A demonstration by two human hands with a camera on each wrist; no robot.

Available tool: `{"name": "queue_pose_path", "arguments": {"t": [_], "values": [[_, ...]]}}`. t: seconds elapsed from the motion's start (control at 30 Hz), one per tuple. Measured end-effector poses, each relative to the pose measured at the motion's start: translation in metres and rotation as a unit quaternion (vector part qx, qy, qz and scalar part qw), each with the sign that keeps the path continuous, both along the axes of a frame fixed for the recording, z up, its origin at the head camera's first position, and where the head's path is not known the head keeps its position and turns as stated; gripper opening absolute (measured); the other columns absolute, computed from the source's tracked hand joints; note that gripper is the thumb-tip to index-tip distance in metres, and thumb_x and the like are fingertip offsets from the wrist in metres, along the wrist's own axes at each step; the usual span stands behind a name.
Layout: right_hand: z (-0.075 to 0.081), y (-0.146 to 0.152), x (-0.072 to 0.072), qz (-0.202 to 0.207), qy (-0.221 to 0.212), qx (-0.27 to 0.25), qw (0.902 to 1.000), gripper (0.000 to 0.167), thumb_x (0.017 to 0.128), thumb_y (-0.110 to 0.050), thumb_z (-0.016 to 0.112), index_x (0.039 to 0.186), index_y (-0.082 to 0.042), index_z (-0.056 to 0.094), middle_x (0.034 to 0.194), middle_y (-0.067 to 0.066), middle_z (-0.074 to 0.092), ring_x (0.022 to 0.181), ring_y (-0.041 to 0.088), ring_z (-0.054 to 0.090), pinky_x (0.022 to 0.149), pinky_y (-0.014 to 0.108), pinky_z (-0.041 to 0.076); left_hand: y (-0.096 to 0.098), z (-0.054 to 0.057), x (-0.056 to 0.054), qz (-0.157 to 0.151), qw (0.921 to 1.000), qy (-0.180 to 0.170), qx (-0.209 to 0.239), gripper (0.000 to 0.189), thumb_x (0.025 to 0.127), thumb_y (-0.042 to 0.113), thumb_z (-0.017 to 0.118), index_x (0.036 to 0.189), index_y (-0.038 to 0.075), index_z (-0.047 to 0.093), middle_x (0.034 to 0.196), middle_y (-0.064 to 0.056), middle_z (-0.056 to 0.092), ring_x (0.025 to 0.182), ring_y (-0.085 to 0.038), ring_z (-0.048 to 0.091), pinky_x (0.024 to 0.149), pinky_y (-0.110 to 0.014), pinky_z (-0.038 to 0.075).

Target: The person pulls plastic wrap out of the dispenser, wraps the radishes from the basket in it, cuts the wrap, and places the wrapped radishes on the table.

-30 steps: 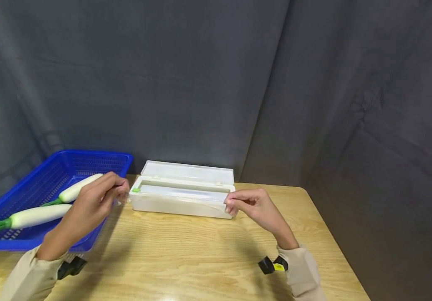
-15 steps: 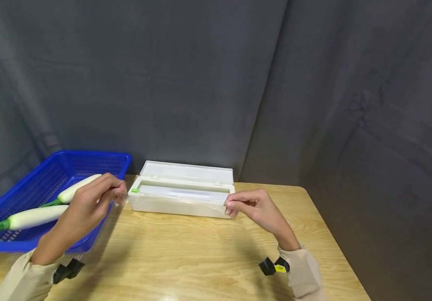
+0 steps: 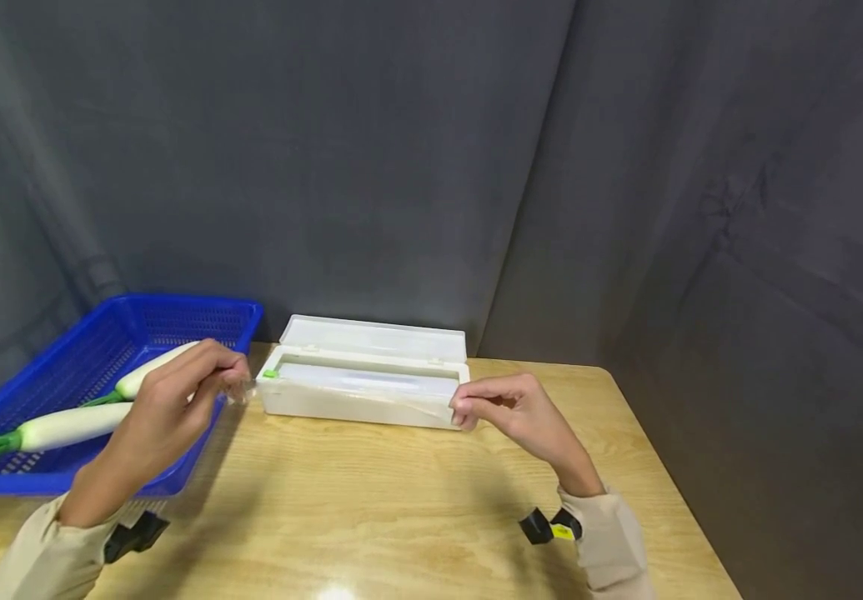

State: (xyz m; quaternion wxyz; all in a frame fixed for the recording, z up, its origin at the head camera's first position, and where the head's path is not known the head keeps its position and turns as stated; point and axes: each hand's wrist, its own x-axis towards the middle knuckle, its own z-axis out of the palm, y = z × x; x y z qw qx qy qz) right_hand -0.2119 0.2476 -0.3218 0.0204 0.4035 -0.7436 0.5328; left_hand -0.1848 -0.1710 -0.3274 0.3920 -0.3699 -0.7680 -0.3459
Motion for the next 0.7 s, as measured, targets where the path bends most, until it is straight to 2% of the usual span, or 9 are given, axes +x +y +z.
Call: {"name": "queue_pose_path", "arguments": {"t": [0.17, 0.3, 0.43, 0.53, 0.7], "values": [[0.0016, 0.0000, 0.0008, 0.008, -0.001, 0.000, 1.0000, 0.016, 0.093, 0.015, 0.067, 0.104, 0.008, 0.076, 0.090, 0.005, 0.078, 0.078, 0.017, 0.074, 0.071, 0.030, 0.062, -0.0011, 0.0011, 0.0037, 0.002, 0.9998, -0.021, 0.004, 0.036, 0.112, 0.023, 0.046, 0.095, 0.000, 0.068, 0.083, -0.001, 0.061, 0.075, -0.009, 0.061, 0.071, -0.012, 0.047], [0.0021, 0.0006, 0.0020, 0.018, -0.012, -0.004, 0.9997, 0.016, 0.094, 0.014, 0.066, 0.105, 0.008, 0.075, 0.093, 0.001, 0.079, 0.080, 0.016, 0.074, 0.071, 0.031, 0.062, -0.0013, 0.0016, 0.0064, 0.003, 0.9995, -0.032, 0.006, 0.031, 0.110, 0.020, 0.049, 0.095, 0.001, 0.068, 0.083, 0.000, 0.061, 0.076, -0.008, 0.061, 0.074, -0.012, 0.047], [0.0027, 0.0014, 0.0022, 0.028, -0.016, -0.003, 0.9995, 0.016, 0.094, 0.013, 0.066, 0.105, 0.007, 0.076, 0.093, 0.000, 0.079, 0.080, 0.016, 0.075, 0.071, 0.032, 0.062, -0.0007, 0.0036, 0.0081, -0.001, 0.9995, -0.028, 0.014, 0.029, 0.110, 0.019, 0.051, 0.095, 0.002, 0.068, 0.083, 0.000, 0.062, 0.076, -0.008, 0.060, 0.074, -0.013, 0.047], [0.0041, 0.0021, 0.0009, 0.036, -0.017, -0.004, 0.9992, 0.017, 0.094, 0.015, 0.066, 0.103, 0.005, 0.076, 0.093, 0.001, 0.079, 0.079, 0.016, 0.075, 0.070, 0.031, 0.062, 0.0008, 0.0055, 0.0086, -0.012, 0.9994, -0.023, 0.024, 0.029, 0.109, 0.019, 0.051, 0.095, 0.001, 0.069, 0.083, -0.001, 0.062, 0.076, -0.008, 0.060, 0.073, -0.014, 0.047], [0.0074, 0.0034, -0.0008, 0.047, -0.024, -0.005, 0.9986, 0.016, 0.094, 0.014, 0.066, 0.102, 0.004, 0.076, 0.092, 0.001, 0.079, 0.079, 0.015, 0.075, 0.069, 0.032, 0.062, 0.0039, 0.0090, 0.0078, -0.031, 0.9985, -0.014, 0.043, 0.020, 0.107, 0.009, 0.055, 0.095, 0.000, 0.069, 0.084, -0.003, 0.063, 0.076, -0.009, 0.061, 0.072, -0.016, 0.050]]}}
